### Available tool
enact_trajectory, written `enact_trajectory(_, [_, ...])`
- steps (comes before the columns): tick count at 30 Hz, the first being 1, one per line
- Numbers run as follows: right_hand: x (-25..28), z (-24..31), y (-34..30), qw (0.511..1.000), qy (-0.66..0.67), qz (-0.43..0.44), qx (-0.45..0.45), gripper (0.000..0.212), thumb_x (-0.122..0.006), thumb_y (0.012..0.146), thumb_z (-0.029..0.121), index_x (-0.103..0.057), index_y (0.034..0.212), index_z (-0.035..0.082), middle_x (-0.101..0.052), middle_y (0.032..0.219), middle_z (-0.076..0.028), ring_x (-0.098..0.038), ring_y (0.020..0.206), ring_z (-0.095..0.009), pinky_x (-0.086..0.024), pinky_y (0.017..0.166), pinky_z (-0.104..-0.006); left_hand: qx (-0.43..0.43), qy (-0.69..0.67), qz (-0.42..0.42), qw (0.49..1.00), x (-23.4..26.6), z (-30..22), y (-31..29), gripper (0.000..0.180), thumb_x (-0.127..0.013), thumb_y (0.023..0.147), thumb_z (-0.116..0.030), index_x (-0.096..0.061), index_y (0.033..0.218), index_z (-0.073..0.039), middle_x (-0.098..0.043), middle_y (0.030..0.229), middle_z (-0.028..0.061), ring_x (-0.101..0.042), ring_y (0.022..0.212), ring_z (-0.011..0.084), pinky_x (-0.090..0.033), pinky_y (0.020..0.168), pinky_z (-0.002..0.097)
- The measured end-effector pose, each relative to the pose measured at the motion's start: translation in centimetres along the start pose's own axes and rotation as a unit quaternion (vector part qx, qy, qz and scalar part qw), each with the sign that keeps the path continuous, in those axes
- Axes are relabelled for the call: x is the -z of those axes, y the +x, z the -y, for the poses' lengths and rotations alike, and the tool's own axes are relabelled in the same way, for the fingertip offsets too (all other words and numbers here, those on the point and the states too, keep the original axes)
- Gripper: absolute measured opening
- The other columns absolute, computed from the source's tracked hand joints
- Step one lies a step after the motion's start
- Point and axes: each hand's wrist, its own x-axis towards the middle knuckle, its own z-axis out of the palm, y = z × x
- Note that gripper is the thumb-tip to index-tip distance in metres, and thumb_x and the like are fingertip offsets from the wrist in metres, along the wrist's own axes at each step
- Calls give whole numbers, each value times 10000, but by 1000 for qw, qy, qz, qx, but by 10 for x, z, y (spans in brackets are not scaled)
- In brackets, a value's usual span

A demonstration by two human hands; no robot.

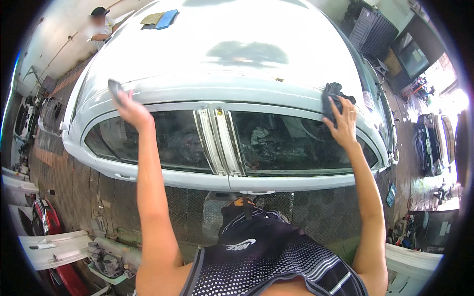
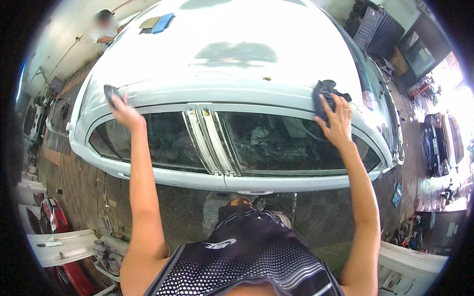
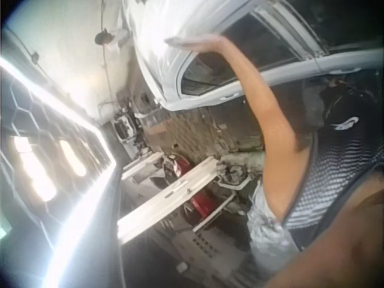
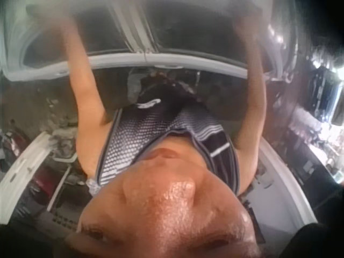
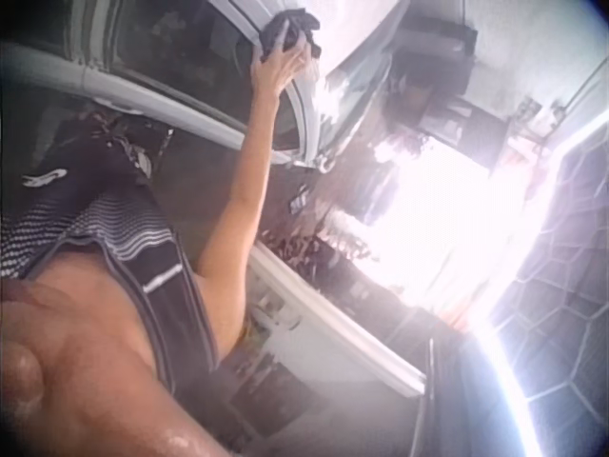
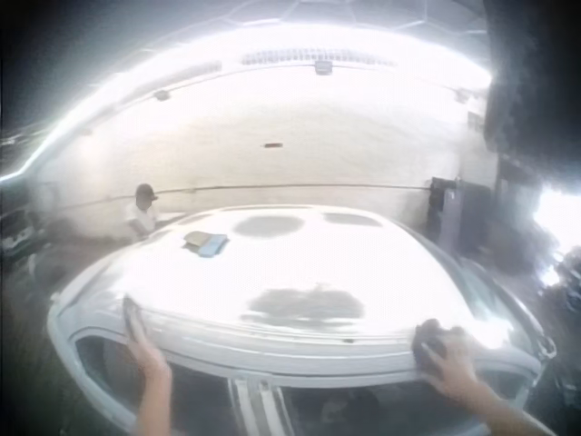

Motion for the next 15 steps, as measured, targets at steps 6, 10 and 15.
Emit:
enact_trajectory(6, [4, 168, 92, 982, 78, -9, 173, 653, -554, 1010, 548, -385, 1617, 376, -275, 1690, -168, -226, 1561, -386, -126, 1261, -639, -69, 206, 26, 976, -48, 72, 78, 507, -418, 1126, -263, -449, 1525, 48, -479, 1524, 264, -476, 1409, 398, -379, 1177, 476])
enact_trajectory(10, [-3, 277, 162, 960, 149, -65, 226, 562, -624, 999, 368, -496, 1546, 356, -433, 1587, -185, -438, 1418, -408, -323, 1167, -636, -100, 294, 68, 948, -45, 86, 77, 496, -437, 1107, -240, -478, 1498, 63, -497, 1490, 295, -435, 1427, 442, -330, 1202, 504])
enact_trajectory(15, [-18, 368, 232, 948, 212, -34, 233, 524, -502, 1044, 441, -535, 1537, 265, -482, 1571, -157, -386, 1485, -379, -256, 1219, -592, -109, 333, 91, 932, -38, 96, 76, 520, -404, 1112, -270, -466, 1515, 52, -460, 1533, 310, -403, 1449, 459, -302, 1218, 510])
